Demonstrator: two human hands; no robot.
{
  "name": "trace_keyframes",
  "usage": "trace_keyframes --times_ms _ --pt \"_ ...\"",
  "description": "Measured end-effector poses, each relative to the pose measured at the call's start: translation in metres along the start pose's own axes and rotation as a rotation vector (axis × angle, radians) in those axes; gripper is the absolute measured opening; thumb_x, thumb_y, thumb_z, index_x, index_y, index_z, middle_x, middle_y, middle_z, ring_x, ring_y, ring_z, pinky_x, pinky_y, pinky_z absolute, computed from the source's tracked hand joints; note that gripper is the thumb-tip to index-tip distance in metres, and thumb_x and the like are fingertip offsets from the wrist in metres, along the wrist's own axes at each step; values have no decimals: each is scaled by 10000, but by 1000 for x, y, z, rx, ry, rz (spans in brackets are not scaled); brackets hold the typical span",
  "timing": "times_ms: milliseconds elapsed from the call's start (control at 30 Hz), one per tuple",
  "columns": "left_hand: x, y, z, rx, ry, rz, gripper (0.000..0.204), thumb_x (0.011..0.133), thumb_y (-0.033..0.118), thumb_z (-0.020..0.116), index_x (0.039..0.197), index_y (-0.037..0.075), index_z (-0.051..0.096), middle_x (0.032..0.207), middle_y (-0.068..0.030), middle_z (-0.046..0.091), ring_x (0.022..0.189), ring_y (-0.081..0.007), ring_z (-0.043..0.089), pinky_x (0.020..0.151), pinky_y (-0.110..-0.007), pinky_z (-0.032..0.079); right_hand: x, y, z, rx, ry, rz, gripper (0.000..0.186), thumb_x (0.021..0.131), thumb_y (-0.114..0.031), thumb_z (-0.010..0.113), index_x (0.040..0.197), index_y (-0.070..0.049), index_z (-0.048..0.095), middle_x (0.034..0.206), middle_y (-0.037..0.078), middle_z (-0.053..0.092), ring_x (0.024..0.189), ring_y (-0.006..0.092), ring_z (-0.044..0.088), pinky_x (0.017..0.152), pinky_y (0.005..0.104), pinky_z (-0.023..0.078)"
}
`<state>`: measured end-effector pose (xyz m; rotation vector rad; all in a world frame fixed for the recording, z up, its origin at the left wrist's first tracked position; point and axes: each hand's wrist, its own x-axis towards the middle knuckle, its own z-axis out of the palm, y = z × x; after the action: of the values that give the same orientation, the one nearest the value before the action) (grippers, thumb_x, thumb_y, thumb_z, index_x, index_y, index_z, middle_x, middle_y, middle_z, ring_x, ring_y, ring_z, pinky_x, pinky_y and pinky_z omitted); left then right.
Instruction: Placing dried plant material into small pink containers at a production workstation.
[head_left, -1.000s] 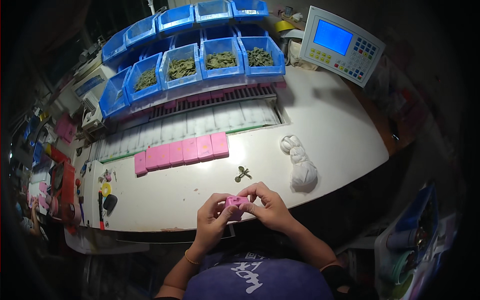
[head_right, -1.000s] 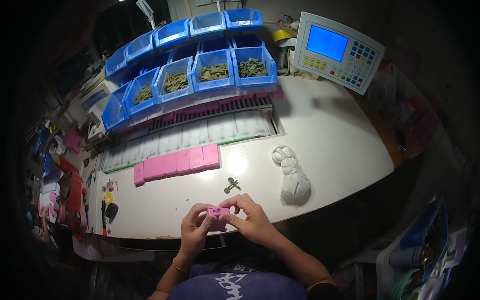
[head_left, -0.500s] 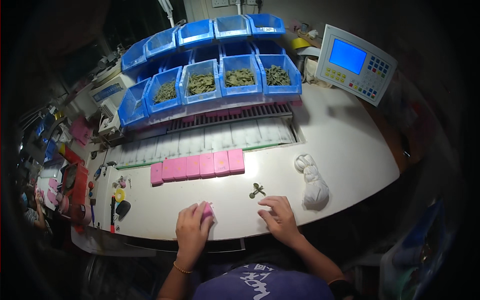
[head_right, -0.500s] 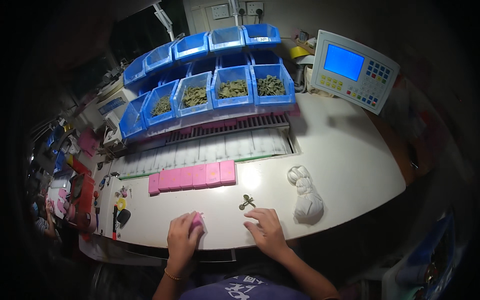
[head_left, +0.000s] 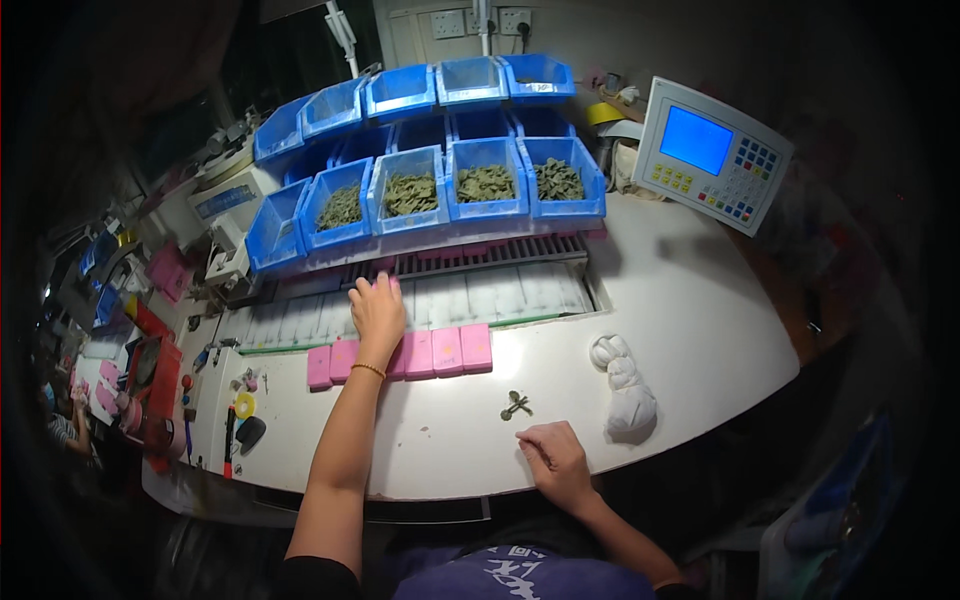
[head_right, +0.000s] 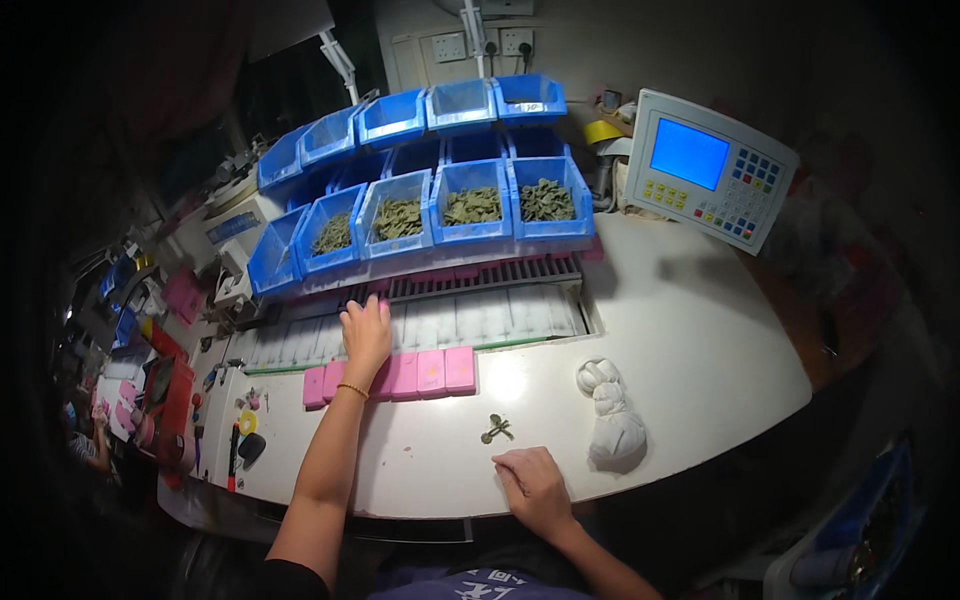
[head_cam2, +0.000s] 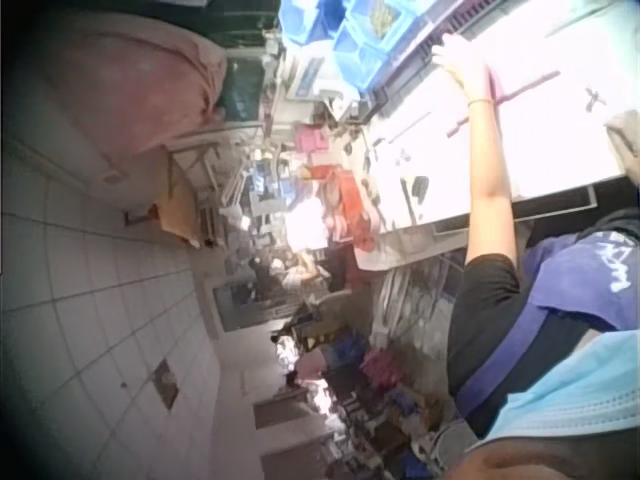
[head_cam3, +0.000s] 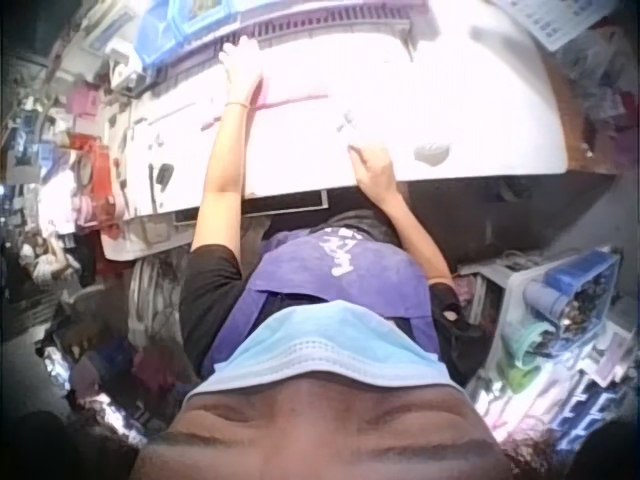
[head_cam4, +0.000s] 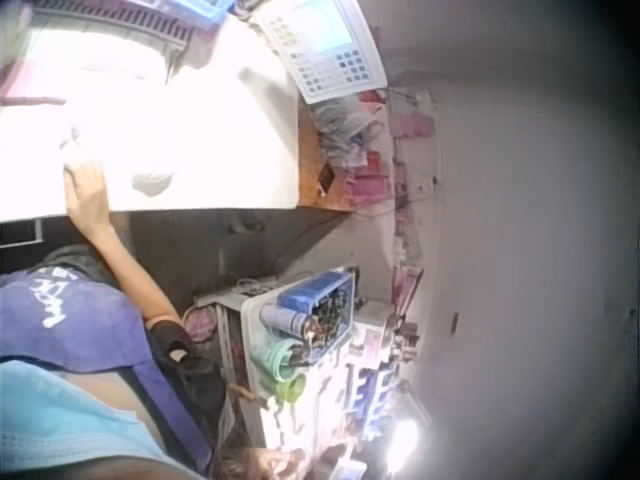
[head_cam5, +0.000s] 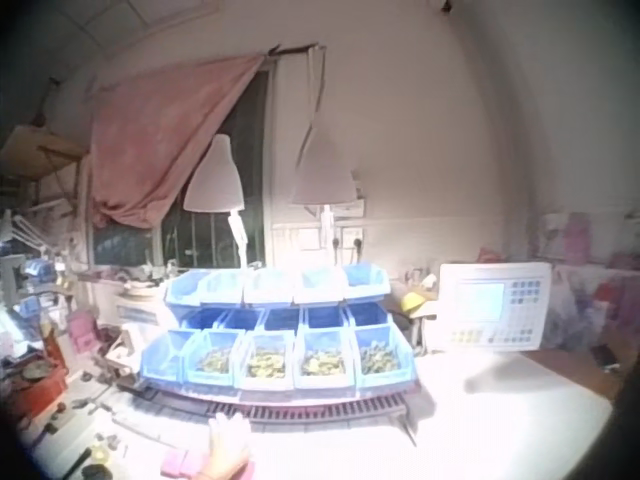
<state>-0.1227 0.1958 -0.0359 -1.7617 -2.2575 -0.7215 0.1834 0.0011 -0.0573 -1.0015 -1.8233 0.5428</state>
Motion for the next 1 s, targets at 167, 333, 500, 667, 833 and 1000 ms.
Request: trace_keyframes --times_ms 167,333,500,667,833,1000 --pt "-13 28 -3 58 78 43 494 924 399 611 1301 83 563 1296 -236 493 1114 -415 500 953 -537 418 -1 3 -1 13 45 11 133 832 7 688 961 -25 685 897 91 671 824 261 602 715 347 493" --pt "-61 60 -17 -108 -289 613 859 674 556 802 1340 80 541 1350 -194 497 1198 -385 450 1039 -519 335 1 0 -2 -26 33 -18 113 848 -5 684 959 -26 693 899 91 664 805 242 600 695 340 485" --pt "-79 76 -44 -414 -324 532 822 583 373 876 1246 26 534 1187 -152 543 1139 -349 472 988 -457 368 -4 2 0 334 86 388 254 961 -115 622 1186 -1 598 1039 107 662 932 185 624 805 311 506" --pt "-153 103 -105 -537 -219 663 842 620 286 888 1310 30 480 1164 -152 523 1094 -313 510 931 -401 431 16 -6 11 919 46 551 369 1032 -202 535 1329 6 470 1160 116 614 1009 122 602 867 276 501" --pt "-176 78 -95 -1180 -767 189 796 663 268 909 1337 31 559 1266 -74 488 1119 -197 503 894 -347 443 4 -9 6 1412 -214 676 393 1047 -267 502 1345 -14 457 1159 93 606 1009 111 609 873 268 505" --pt "-189 89 -105 -999 -450 317 551 692 60 829 1206 44 633 1074 -44 645 838 -105 610 711 -254 492 8 -8 2 1157 -220 658 497 1046 -333 491 1421 -20 399 1215 125 599 1093 135 593 927 288 492"
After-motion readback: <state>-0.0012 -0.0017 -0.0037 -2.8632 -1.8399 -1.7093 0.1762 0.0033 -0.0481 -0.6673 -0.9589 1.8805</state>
